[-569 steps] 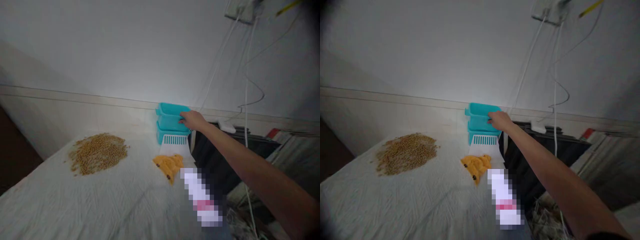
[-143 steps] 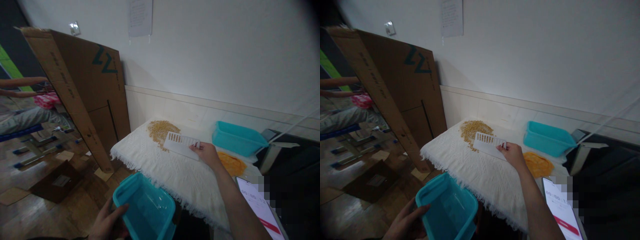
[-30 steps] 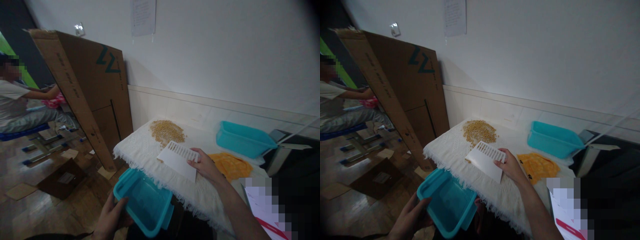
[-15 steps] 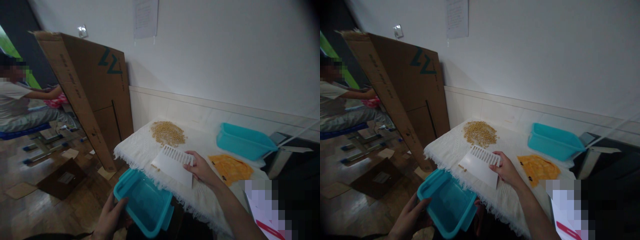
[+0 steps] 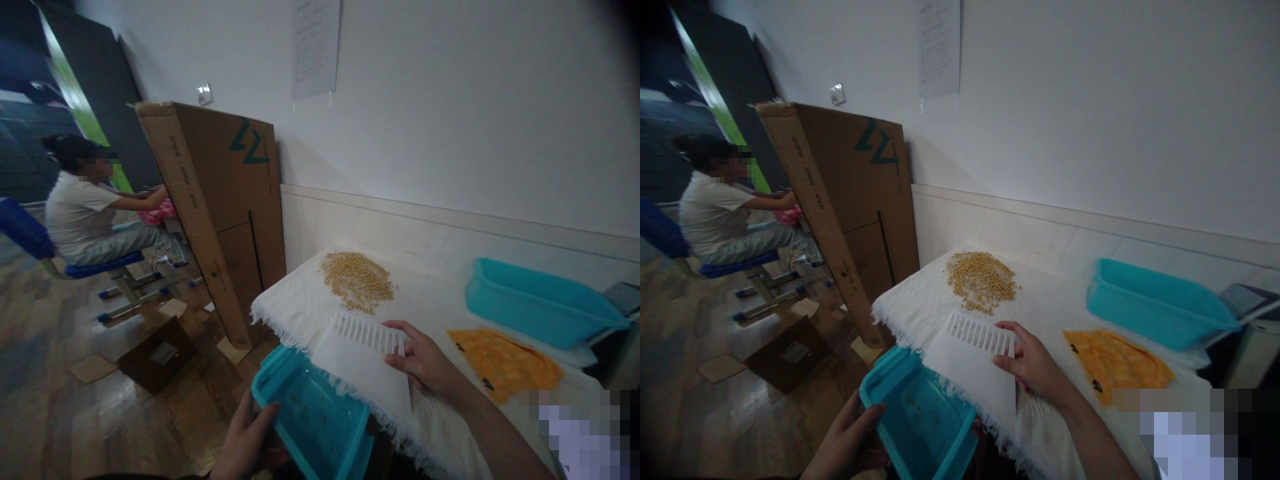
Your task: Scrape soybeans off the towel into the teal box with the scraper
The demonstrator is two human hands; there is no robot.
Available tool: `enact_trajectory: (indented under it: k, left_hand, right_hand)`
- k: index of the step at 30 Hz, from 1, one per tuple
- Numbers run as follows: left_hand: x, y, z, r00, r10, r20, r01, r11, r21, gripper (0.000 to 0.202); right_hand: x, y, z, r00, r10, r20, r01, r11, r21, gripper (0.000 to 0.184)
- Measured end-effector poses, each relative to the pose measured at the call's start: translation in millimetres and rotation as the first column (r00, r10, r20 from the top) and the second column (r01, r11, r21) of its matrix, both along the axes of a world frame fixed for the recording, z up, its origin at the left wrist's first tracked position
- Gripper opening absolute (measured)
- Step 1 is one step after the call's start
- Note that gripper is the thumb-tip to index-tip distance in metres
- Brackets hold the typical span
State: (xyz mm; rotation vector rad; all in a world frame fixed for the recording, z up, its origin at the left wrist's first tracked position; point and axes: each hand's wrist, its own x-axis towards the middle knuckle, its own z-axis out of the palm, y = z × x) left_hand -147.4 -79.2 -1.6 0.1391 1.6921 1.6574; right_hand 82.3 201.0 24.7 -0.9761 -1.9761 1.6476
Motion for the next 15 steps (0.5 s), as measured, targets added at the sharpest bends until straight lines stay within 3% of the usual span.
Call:
enact_trajectory:
  k: [3, 6, 10, 15]
  left_hand:
    - [-1.2, -0.6, -0.5, 0.998, -0.051, 0.022, 0.051, 0.999, -0.008, 0.086]
    - [-3.3, -0.8, -10.2, 0.999, -0.032, 0.016, 0.032, 0.999, 0.006, 0.089]
    - [-6.6, -0.4, -23.3, 0.999, -0.048, 0.021, 0.047, 0.998, 0.038, 0.088]
    - [-9.4, 0.5, -21.3, 0.999, -0.045, 0.014, 0.044, 0.999, 0.024, 0.088]
  right_hand:
    - [0.7, 2.1, 2.6, 0.999, -0.049, -0.019, 0.049, 0.998, 0.025, 0.086]
    - [4.1, 7.7, 9.6, 0.964, -0.241, -0.115, 0.249, 0.966, 0.066, 0.086]
    - [14.5, 24.2, 13.4, 0.843, -0.496, -0.208, 0.527, 0.838, 0.139, 0.086]
    - [24.0, 34.5, 11.8, 0.793, -0.558, -0.244, 0.608, 0.698, 0.378, 0.071]
